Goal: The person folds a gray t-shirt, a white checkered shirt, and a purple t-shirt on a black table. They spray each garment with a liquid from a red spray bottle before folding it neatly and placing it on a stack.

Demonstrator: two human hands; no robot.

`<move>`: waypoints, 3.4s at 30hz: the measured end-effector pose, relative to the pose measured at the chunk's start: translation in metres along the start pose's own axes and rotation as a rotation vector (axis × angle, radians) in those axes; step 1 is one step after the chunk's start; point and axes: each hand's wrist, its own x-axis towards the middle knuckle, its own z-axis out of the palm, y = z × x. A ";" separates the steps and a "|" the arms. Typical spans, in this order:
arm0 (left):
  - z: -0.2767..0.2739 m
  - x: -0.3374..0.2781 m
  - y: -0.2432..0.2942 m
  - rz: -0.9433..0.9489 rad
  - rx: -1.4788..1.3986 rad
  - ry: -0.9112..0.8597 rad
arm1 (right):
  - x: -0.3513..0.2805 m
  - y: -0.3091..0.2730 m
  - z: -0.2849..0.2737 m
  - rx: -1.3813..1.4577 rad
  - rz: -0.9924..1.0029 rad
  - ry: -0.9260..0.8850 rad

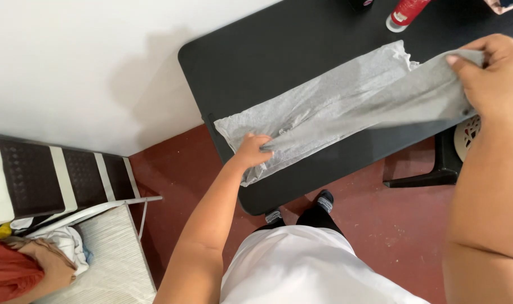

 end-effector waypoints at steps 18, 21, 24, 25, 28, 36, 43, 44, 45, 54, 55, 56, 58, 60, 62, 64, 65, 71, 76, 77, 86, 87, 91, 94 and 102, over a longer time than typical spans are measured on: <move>-0.001 0.019 -0.038 0.006 0.191 0.031 | -0.015 0.119 -0.039 1.273 -0.148 -0.485; -0.044 0.007 0.036 -0.222 -0.210 -0.039 | 0.004 0.148 0.001 1.612 0.073 -0.311; -0.039 0.013 0.040 -0.389 -0.394 0.091 | 0.020 0.115 0.053 1.663 0.533 -0.178; -0.025 0.023 0.008 -0.395 -0.399 0.103 | 0.023 0.121 0.067 1.665 0.531 -0.193; 0.013 0.040 -0.054 -0.433 -0.073 0.227 | 0.020 0.171 0.112 1.162 0.934 -0.236; 0.026 0.041 -0.027 -0.654 0.220 0.353 | 0.033 0.320 0.195 0.274 0.794 -0.204; 0.021 0.034 -0.005 -0.734 0.232 0.400 | 0.076 0.229 0.149 1.032 0.861 -0.332; 0.021 0.035 -0.003 -0.740 0.249 0.416 | 0.076 0.228 0.144 1.081 0.790 -0.309; 0.021 0.036 -0.001 -0.747 0.266 0.432 | 0.076 0.227 0.139 1.130 0.719 -0.285; 0.080 0.076 0.018 -0.529 0.713 1.012 | 0.035 0.322 0.181 0.547 0.627 -0.242; 0.084 0.080 0.031 -0.535 0.712 1.015 | 0.036 0.315 0.179 0.547 0.623 -0.248; 0.089 0.082 0.044 -0.507 0.724 1.032 | 0.036 0.308 0.176 0.496 0.603 -0.243; 0.105 0.086 0.062 -0.484 0.736 1.053 | 0.038 0.287 0.167 0.448 0.579 -0.242; 0.122 0.092 0.073 -0.273 0.836 1.105 | 0.047 0.260 0.156 0.440 0.538 -0.248; 0.134 0.092 0.081 -0.307 0.784 1.014 | 0.059 0.260 0.165 0.397 0.469 -0.278; 0.144 0.092 0.091 -0.341 0.728 0.919 | 0.067 0.262 0.168 0.351 0.403 -0.308; 0.145 0.093 0.096 -0.390 0.654 0.818 | 0.070 0.262 0.167 0.355 0.295 -0.272; 0.124 0.092 0.142 -0.592 0.476 0.423 | 0.065 0.273 0.143 0.197 0.134 -0.207; 0.121 0.096 0.138 -0.656 0.458 0.292 | 0.049 0.288 0.155 -0.384 0.189 -0.285; 0.118 0.097 0.138 -0.655 0.451 0.274 | 0.051 0.281 0.155 -0.355 0.309 -0.283; 0.114 0.097 0.147 -0.731 0.397 0.227 | 0.072 0.306 0.180 -0.374 0.498 -0.634; 0.112 0.097 0.147 -0.742 0.380 0.216 | 0.073 0.317 0.184 -0.389 0.396 -0.654; 0.119 0.094 0.112 -0.691 0.300 0.300 | 0.083 0.307 0.169 -0.008 0.574 -0.628; 0.120 0.086 0.074 -0.512 0.185 0.657 | 0.085 0.269 0.148 0.481 0.737 -0.509; 0.057 0.014 0.047 -0.507 -1.334 0.872 | 0.075 0.113 0.158 0.745 0.428 -0.508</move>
